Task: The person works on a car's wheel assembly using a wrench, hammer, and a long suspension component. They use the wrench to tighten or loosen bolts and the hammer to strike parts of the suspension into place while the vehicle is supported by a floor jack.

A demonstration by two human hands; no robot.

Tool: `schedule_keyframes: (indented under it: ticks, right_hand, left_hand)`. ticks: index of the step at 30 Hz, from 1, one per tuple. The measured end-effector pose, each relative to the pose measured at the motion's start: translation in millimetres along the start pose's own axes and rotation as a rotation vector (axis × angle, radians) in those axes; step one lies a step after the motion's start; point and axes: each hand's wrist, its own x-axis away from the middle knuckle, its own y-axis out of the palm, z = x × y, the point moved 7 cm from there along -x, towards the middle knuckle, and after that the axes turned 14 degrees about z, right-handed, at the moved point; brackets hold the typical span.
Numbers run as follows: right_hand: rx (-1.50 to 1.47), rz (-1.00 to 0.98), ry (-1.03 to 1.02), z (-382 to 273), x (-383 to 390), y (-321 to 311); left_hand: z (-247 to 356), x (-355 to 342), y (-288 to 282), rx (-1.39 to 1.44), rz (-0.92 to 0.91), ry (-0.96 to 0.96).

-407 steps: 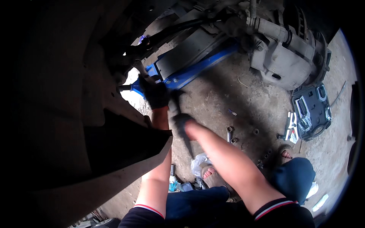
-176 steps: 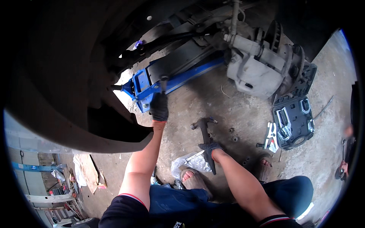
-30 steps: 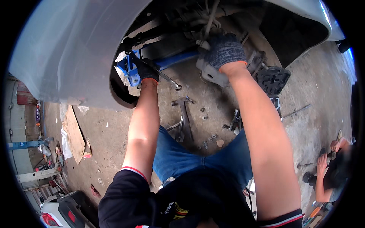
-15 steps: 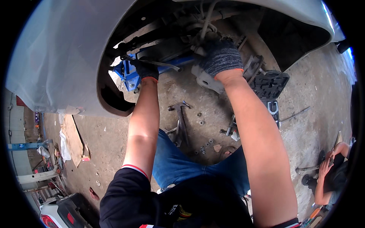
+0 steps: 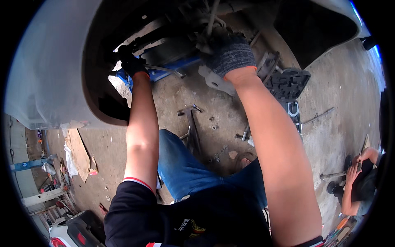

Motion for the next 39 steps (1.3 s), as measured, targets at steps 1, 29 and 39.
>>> schedule_keyframes:
  ticks: [1,29,39]
  right_hand:
    - [-0.015,0.007,0.008,1.0,-1.6,4.6]
    - [-0.425,-1.142,1.151,-173.3,402.9,180.5]
    - [-1.299,-1.062,1.840,-194.2,415.2,196.0]
  left_hand:
    - [3.0,0.9,-1.7,0.053,0.000,0.020]
    - [-14.6,-43.8,-41.3,-0.822,0.012,0.699]
    - [-40.0,-33.3,-32.7,-0.655,-0.042,0.762]
